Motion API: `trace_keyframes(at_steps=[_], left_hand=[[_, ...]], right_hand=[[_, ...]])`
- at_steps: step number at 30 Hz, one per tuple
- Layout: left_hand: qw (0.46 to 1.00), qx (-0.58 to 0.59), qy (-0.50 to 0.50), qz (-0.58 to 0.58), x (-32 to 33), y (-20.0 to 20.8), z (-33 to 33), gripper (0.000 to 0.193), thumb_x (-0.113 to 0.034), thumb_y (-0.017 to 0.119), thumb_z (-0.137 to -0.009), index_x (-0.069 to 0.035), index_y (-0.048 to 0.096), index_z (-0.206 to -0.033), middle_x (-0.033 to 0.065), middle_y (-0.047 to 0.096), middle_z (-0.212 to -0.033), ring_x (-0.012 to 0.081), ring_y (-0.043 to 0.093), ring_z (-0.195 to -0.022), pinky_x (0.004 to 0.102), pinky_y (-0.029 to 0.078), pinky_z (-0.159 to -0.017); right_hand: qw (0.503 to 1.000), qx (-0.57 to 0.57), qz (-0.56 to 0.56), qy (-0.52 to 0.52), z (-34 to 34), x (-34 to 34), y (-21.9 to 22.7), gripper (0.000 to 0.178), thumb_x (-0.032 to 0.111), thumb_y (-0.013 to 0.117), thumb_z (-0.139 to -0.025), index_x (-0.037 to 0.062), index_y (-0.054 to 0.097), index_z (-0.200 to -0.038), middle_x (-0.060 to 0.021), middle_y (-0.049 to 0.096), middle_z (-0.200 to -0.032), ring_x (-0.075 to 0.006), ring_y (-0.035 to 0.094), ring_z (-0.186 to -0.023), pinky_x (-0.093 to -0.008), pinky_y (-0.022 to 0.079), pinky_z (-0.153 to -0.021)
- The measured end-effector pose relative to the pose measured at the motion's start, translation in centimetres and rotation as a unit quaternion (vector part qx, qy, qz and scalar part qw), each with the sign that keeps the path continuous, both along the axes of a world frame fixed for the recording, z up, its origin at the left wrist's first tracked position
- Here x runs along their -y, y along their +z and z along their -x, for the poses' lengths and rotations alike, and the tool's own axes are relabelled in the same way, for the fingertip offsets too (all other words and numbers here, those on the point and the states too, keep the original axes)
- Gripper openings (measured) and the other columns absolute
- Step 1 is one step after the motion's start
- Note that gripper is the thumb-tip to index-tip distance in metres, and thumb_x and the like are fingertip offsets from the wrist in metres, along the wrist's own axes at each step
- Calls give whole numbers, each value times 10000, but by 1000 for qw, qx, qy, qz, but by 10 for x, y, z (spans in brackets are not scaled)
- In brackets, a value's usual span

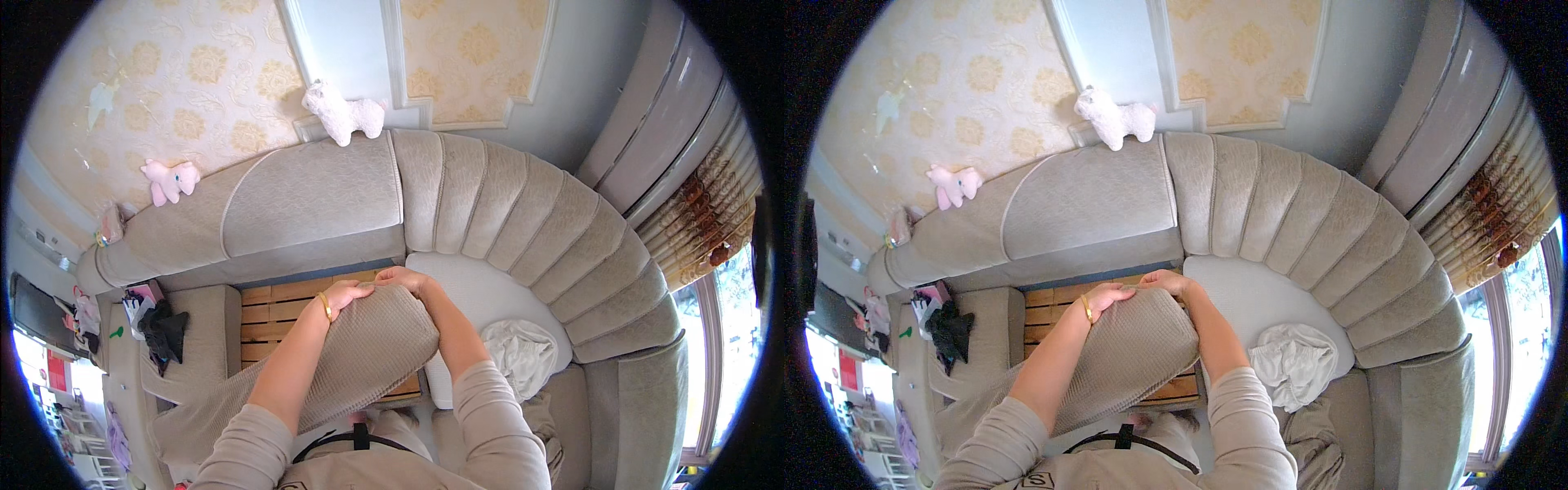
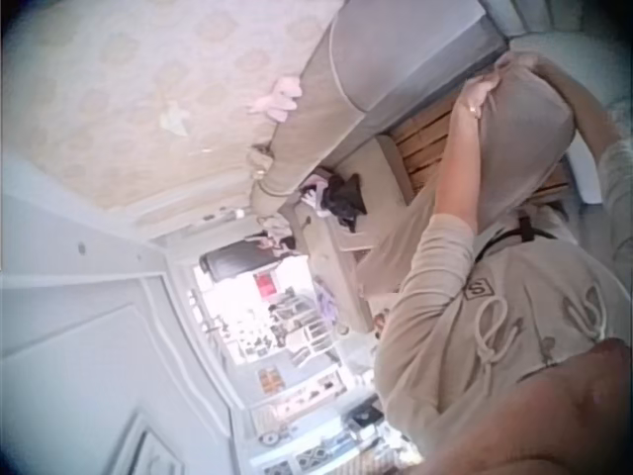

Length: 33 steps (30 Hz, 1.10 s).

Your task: The person repeatedly folds a large beige textured cushion by hand on a curved sofa. They lift, fold, and smooth the cushion multiple times without using any tools.

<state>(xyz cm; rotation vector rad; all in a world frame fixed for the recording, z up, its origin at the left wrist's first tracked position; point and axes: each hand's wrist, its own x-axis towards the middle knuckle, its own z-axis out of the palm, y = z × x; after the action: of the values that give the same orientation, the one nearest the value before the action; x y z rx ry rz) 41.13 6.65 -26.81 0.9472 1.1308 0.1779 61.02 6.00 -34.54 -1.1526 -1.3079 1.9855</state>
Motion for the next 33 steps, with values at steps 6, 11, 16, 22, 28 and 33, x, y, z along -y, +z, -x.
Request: trace_keyframes(at_steps=[6, 11, 16, 22, 28, 33], left_hand=[[999, -34, -31, 7, 6, -33, -1, 294, -218, 652, -854, 9, 604, -1034, 94, 630, -907, 167, 599, -802, 302, 489, -688], [986, -124, -84, -73, 8, -33, -10, 300, -294, 639, -866, -12, 634, -969, 66, 629, -842, 126, 578, -729, 269, 466, -628], [961, -174, -193, -91, 4, -4, -5, 396, -356, 625, -874, 12, 632, -1020, 58, 643, -887, 121, 591, -768, 282, 482, -649], [979, -65, -187, -50, 8, -4, 60, 616, -434, 643, -844, 90, 552, -1154, 124, 629, -1052, 198, 603, -928, 305, 476, -821], [857, -288, -195, -380, -5, -15, 39, 391, -371, 577, -888, 17, 601, -927, 169, 640, -847, 264, 616, -818, 382, 467, -740], [737, -413, -257, -469, -13, 10, 26, 420, -410, 509, -913, -2, 611, -936, 216, 646, -947, 375, 611, -895, 426, 468, -788]], right_hand=[[993, -24, -3, -118, -8, 24, -30, 204, 254, 646, -859, 57, 614, -815, 20, 594, -743, -59, 520, -673, -241, 434, -596], [957, 146, -40, -249, -6, 37, -66, 339, 348, 645, -829, 18, 633, -749, -61, 615, -685, -102, 545, -670, -306, 454, -603], [936, 192, -55, -289, -8, 40, -88, 460, 431, 603, -837, -27, 640, -797, -117, 639, -712, -159, 583, -680, -340, 473, -647], [948, 166, -29, -271, -1, 43, -77, 483, 460, 565, -866, -16, 645, -863, -113, 654, -774, -187, 595, -720, -344, 478, -699], [940, -45, -43, -336, -10, 44, -157, 416, 406, 531, -913, 11, 606, -1018, -103, 629, -932, -180, 554, -893, -330, 452, -792], [892, 156, -71, -417, -11, 77, -156, 302, 297, 559, -902, -1, 607, -917, -147, 614, -986, -260, 565, -905, -365, 457, -794]])
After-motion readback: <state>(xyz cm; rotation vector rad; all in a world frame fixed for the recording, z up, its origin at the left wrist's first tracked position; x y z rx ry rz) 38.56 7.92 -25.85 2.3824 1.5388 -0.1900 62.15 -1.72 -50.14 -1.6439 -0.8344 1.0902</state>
